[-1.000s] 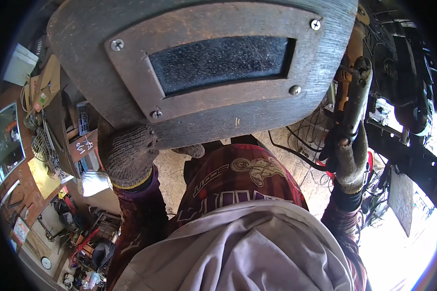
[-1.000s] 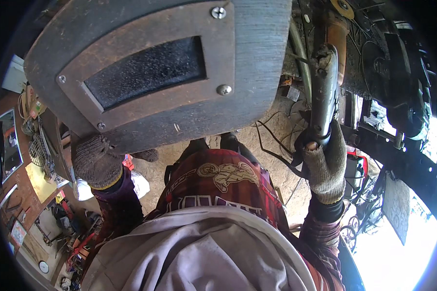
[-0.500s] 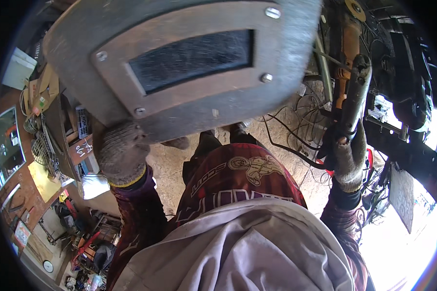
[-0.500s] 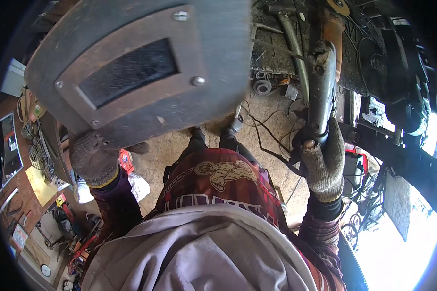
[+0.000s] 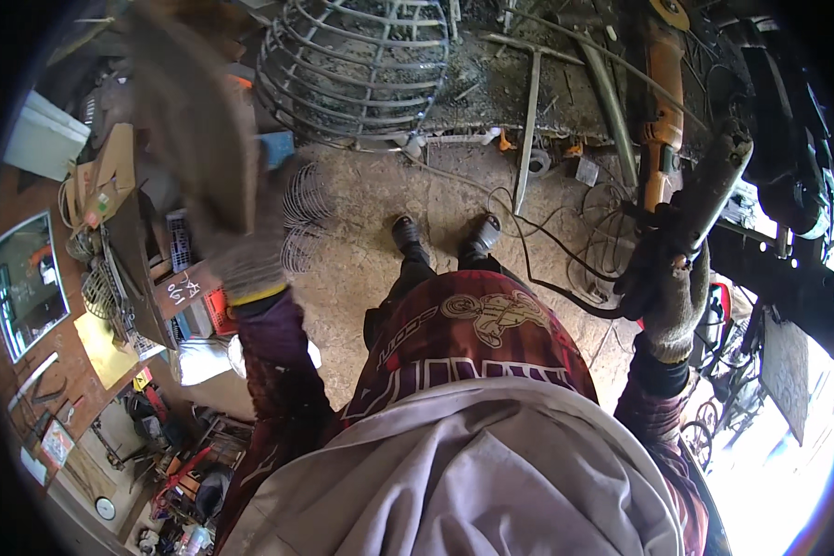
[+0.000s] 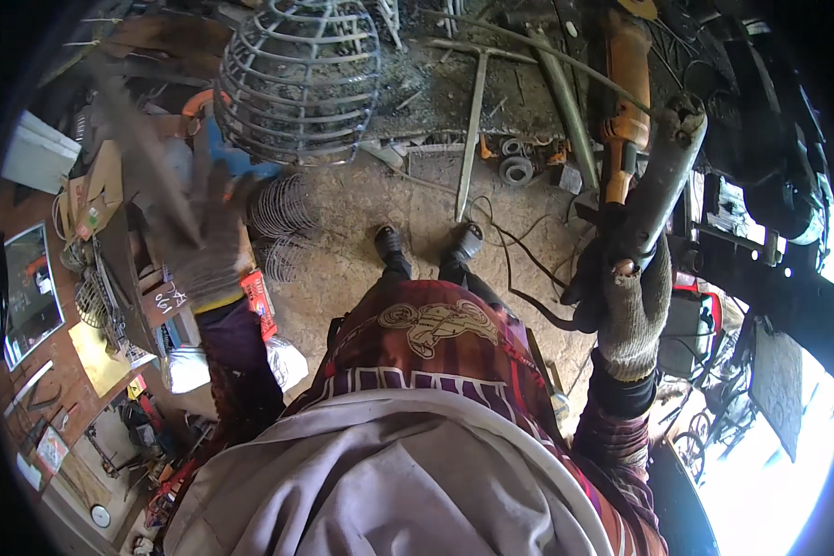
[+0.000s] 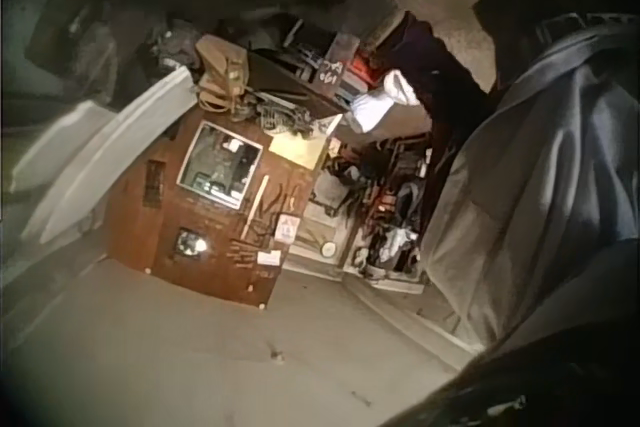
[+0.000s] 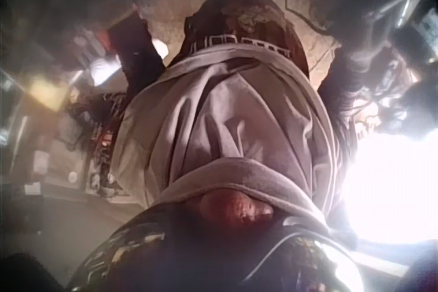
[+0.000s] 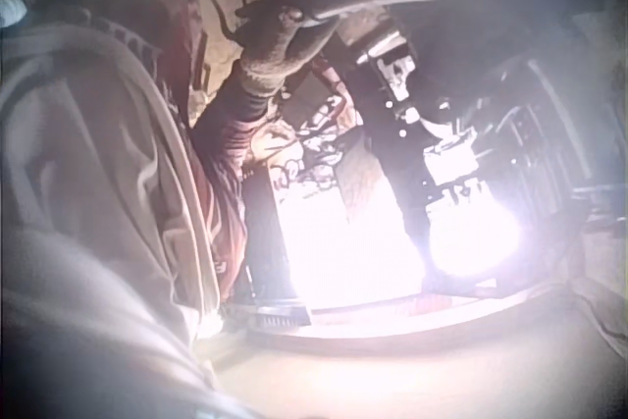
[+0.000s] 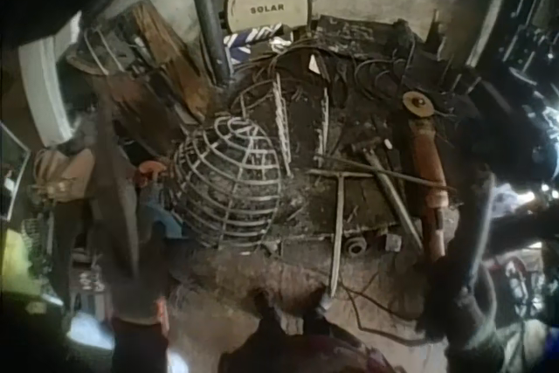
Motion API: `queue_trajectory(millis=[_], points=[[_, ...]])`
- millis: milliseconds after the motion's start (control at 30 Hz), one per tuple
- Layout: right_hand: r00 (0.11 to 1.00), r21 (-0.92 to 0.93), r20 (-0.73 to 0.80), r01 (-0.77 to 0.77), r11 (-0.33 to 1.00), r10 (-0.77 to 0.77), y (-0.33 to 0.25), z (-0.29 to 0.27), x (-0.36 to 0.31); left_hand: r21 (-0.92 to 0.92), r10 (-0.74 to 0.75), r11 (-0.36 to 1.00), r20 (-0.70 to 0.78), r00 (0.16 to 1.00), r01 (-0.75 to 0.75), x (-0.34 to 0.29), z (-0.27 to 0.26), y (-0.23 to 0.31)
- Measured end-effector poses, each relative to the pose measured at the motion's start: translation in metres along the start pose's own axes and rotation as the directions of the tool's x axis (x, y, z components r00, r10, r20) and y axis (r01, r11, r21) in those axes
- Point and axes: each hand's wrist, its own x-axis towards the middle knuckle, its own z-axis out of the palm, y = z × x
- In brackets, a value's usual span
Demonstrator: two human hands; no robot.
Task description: The person uses a hand grinder to smooth the edges and welds of a metal wire basket frame, rotating the object to reach different sections.
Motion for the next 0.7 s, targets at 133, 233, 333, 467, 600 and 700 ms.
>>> queue_trajectory(millis=[133,233,333,467,600,700], points=[[0.998,0.025,-0.059,0.021,0.999,-0.02,0.0,0.006,-0.001,-0.005,-0.099,0.995,-0.041,0.994,0.099,-0.013,0.015,-0.045],[0.998,0.046,-0.064,0.023,0.999,-0.02,0.001,0.008,-0.004,0.041,-0.059,0.997,-0.122,0.991,0.065,-0.006,0.023,-0.05],[0.997,0.084,-0.071,0.005,0.996,0.001,0.002,0.004,-0.009,0.17,0.0,0.985,-0.208,0.978,0.036,0.006,0.027,-0.034],[0.995,0.143,-0.093,-0.017,0.99,0.031,0.003,0.001,-0.015,0.013,-0.09,0.996,-0.1,0.991,0.092,0.044,-0.001,-0.023],[0.996,0.186,-0.089,0.015,0.983,0.001,0.006,-0.003,-0.017,-0.011,-0.056,0.998,-0.121,0.991,0.055,0.066,0.007,-0.029],[0.994,0.177,-0.113,0.012,0.984,0.008,0.004,-0.006,-0.021,-0.021,-0.114,0.993,-0.206,0.972,0.113,0.066,0.02,-0.026]])
